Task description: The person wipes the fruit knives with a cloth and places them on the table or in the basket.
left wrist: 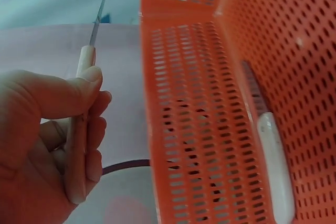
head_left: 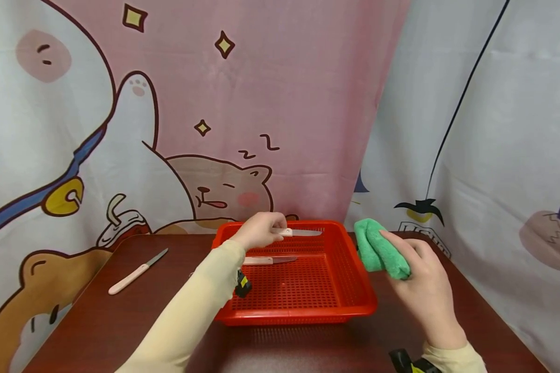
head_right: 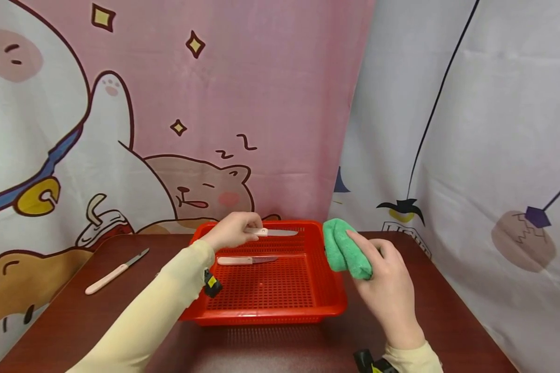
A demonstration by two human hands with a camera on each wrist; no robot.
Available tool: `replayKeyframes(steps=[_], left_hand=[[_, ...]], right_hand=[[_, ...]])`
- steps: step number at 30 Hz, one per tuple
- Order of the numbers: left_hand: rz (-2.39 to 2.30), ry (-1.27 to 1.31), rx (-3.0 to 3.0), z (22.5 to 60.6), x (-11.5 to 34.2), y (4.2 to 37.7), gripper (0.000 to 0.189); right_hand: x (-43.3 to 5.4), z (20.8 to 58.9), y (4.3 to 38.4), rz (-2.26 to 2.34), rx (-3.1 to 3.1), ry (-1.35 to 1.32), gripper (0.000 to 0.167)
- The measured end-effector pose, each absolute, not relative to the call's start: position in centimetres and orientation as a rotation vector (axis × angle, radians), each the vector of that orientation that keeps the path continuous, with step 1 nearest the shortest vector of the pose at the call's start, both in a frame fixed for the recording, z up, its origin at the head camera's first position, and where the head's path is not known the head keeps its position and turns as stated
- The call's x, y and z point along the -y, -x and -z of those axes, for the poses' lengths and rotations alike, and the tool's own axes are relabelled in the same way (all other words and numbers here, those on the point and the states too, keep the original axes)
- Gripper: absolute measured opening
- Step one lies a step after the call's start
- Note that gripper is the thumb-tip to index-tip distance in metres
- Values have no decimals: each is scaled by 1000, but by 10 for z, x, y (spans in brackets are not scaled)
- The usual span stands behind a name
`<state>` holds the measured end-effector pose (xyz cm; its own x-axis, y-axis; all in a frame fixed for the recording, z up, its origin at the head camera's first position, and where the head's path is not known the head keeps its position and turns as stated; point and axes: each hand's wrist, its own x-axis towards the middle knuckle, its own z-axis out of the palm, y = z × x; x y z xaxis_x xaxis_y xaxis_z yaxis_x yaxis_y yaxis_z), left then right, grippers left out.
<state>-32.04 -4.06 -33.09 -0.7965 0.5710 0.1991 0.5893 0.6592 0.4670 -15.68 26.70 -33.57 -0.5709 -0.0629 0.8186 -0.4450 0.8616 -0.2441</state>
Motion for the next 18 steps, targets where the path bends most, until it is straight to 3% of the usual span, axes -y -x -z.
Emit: replayKeyframes(steps=[18], left_hand=[[541,1039,2916,364,35,334,15]], right_hand=[[-267,334,156,-535,2135,-367,77]])
